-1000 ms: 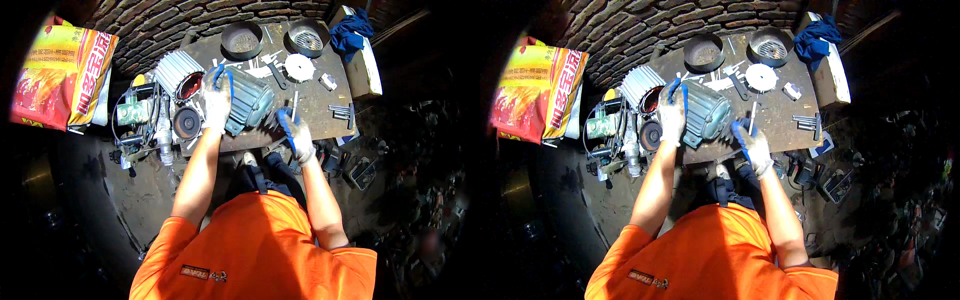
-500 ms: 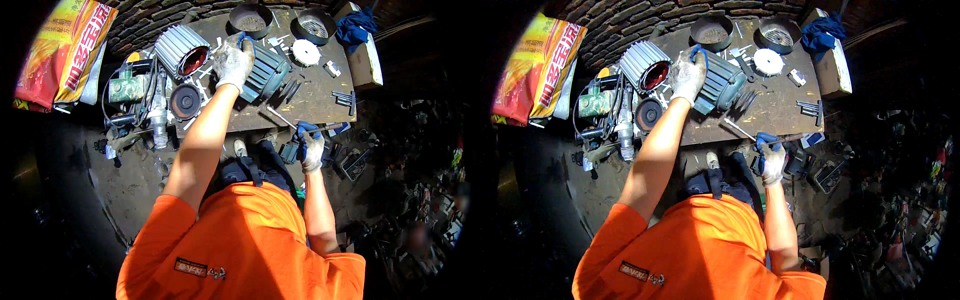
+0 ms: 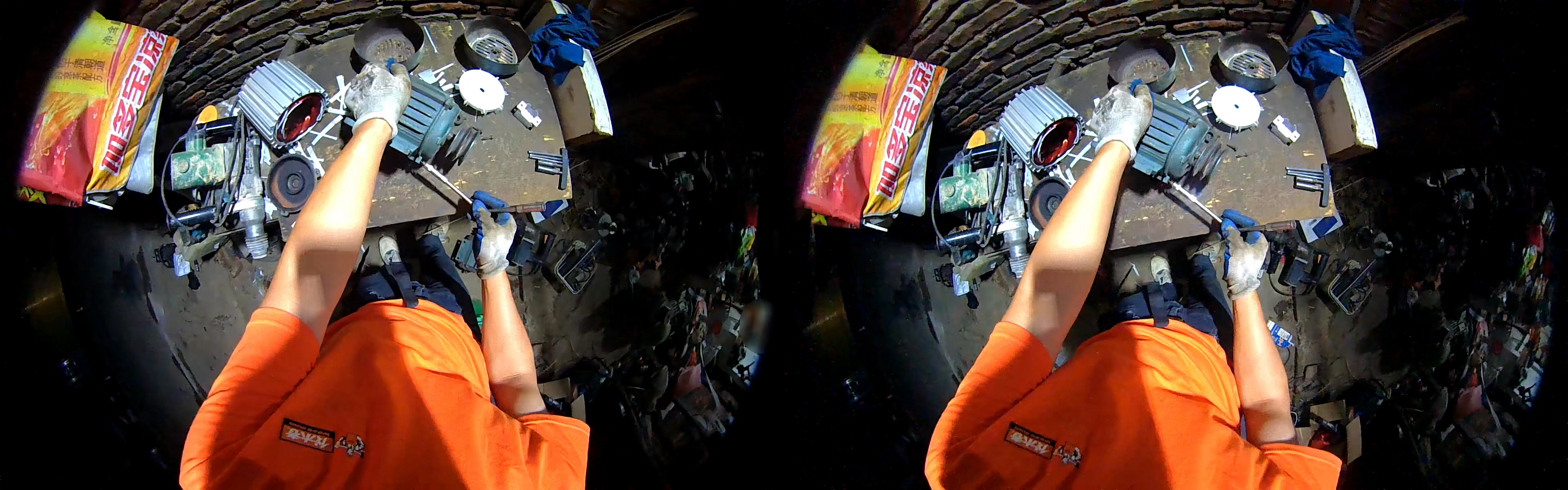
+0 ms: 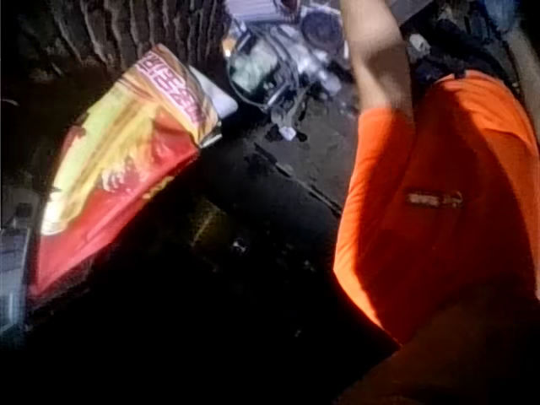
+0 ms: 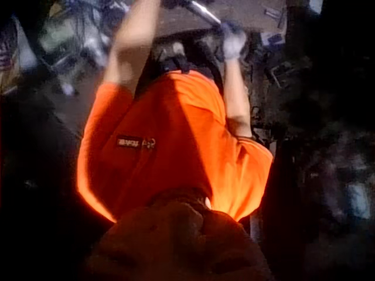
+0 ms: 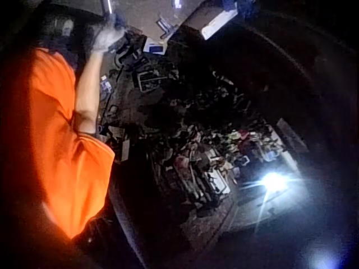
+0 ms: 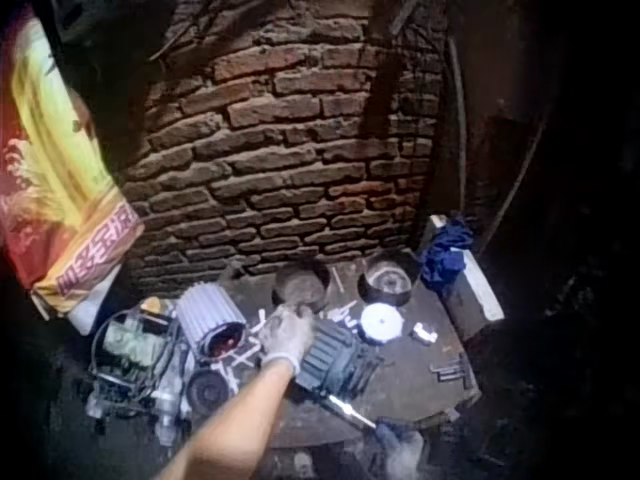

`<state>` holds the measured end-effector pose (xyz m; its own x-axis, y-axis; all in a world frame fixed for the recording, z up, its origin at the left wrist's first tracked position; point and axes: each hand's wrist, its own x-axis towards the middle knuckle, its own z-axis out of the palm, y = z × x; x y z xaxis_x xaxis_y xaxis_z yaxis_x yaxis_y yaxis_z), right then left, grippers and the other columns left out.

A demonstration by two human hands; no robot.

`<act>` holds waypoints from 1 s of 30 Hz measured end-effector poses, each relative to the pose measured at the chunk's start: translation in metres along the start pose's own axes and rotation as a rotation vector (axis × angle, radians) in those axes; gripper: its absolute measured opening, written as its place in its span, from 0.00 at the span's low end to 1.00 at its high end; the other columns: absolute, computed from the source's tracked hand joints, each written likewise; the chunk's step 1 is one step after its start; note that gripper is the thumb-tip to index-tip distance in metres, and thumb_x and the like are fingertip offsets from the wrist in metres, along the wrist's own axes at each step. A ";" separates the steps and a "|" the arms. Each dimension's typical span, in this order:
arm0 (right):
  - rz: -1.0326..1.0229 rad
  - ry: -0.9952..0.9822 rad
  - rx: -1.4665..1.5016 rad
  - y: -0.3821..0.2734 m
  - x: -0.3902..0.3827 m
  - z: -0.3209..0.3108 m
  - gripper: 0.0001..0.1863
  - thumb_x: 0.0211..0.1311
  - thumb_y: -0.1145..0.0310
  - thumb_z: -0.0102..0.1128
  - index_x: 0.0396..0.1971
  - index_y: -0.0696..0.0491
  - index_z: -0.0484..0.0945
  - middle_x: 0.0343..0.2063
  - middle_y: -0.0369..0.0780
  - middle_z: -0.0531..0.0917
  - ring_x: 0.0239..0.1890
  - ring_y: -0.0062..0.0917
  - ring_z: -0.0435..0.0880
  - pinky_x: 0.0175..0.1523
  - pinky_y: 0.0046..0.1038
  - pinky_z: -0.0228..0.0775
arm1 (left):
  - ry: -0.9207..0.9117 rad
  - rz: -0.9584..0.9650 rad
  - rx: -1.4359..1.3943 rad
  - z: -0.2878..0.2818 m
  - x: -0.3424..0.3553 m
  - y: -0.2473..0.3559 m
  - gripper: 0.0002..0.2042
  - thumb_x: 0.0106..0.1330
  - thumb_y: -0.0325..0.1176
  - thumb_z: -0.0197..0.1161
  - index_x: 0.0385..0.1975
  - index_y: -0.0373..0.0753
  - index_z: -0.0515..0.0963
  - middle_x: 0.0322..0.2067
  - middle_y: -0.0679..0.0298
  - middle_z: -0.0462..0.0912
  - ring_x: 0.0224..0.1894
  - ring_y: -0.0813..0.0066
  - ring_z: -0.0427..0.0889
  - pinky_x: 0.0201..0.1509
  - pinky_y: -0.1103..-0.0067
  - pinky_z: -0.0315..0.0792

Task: The person uses a wrench to loosen bolts on a motor casing, then uses a hammer to tap the casing and separate its parts. They remove the end cap and rotor assembly from the motor housing, placing the components on the workbench.

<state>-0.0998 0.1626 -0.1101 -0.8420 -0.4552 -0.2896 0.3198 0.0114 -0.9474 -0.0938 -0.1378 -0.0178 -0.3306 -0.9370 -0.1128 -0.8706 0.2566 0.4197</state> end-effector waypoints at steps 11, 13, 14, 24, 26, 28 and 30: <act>-0.376 -0.190 -0.108 -0.011 0.006 -0.004 0.12 0.61 0.76 0.62 0.45 0.59 0.82 0.46 0.40 0.83 0.47 0.26 0.81 0.55 0.28 0.72 | -0.024 0.080 -0.017 0.001 0.009 0.000 0.25 0.68 0.51 0.44 0.47 0.40 0.82 0.49 0.46 0.81 0.53 0.46 0.79 0.60 0.58 0.70; -0.615 -0.301 -0.554 -0.030 0.015 -0.013 0.16 0.63 0.74 0.61 0.50 0.59 0.79 0.47 0.45 0.82 0.49 0.29 0.81 0.58 0.31 0.71 | 0.008 0.161 -0.052 0.002 0.011 -0.008 0.24 0.68 0.51 0.49 0.51 0.39 0.79 0.52 0.44 0.79 0.55 0.44 0.77 0.62 0.59 0.69; -0.555 -0.282 -0.573 -0.033 0.017 -0.014 0.17 0.64 0.74 0.61 0.52 0.59 0.78 0.48 0.45 0.82 0.49 0.29 0.81 0.58 0.31 0.71 | 0.027 0.199 -0.053 0.001 0.009 -0.010 0.24 0.68 0.51 0.50 0.53 0.40 0.78 0.53 0.43 0.78 0.56 0.44 0.76 0.63 0.59 0.68; 0.994 -0.413 0.317 -0.063 0.032 -0.015 0.28 0.71 0.44 0.49 0.40 0.58 0.79 0.17 0.33 0.74 0.14 0.20 0.69 0.18 0.23 0.63 | -1.045 -0.093 -1.173 0.013 -0.169 -0.048 0.18 0.72 0.45 0.60 0.49 0.37 0.78 0.35 0.64 0.83 0.37 0.75 0.83 0.40 0.78 0.76; 0.983 -0.450 0.359 -0.060 0.028 -0.020 0.29 0.71 0.43 0.48 0.37 0.57 0.81 0.17 0.36 0.78 0.15 0.21 0.73 0.18 0.22 0.64 | -1.237 -0.291 -1.516 0.034 -0.175 -0.041 0.20 0.74 0.46 0.56 0.57 0.40 0.74 0.40 0.70 0.80 0.39 0.81 0.78 0.44 0.83 0.73; 0.930 -0.419 0.299 -0.071 0.018 -0.018 0.30 0.72 0.42 0.45 0.35 0.57 0.82 0.18 0.38 0.81 0.15 0.23 0.76 0.20 0.22 0.68 | -1.176 -0.320 -1.707 0.068 -0.185 -0.038 0.18 0.75 0.46 0.54 0.57 0.43 0.74 0.39 0.72 0.78 0.38 0.82 0.76 0.43 0.84 0.72; 0.773 -0.460 0.175 -0.092 0.006 -0.012 0.31 0.73 0.42 0.43 0.35 0.57 0.81 0.19 0.39 0.82 0.16 0.25 0.78 0.23 0.24 0.70 | -1.225 -0.345 -1.768 0.084 -0.184 -0.042 0.17 0.75 0.44 0.54 0.54 0.40 0.76 0.39 0.69 0.80 0.39 0.80 0.77 0.43 0.82 0.73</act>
<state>-0.1392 0.1692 -0.0264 -0.1220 -0.6871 -0.7162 0.8151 0.3424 -0.4674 -0.0269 0.0441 -0.0904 -0.9059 -0.1271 -0.4040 -0.0236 -0.9373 0.3477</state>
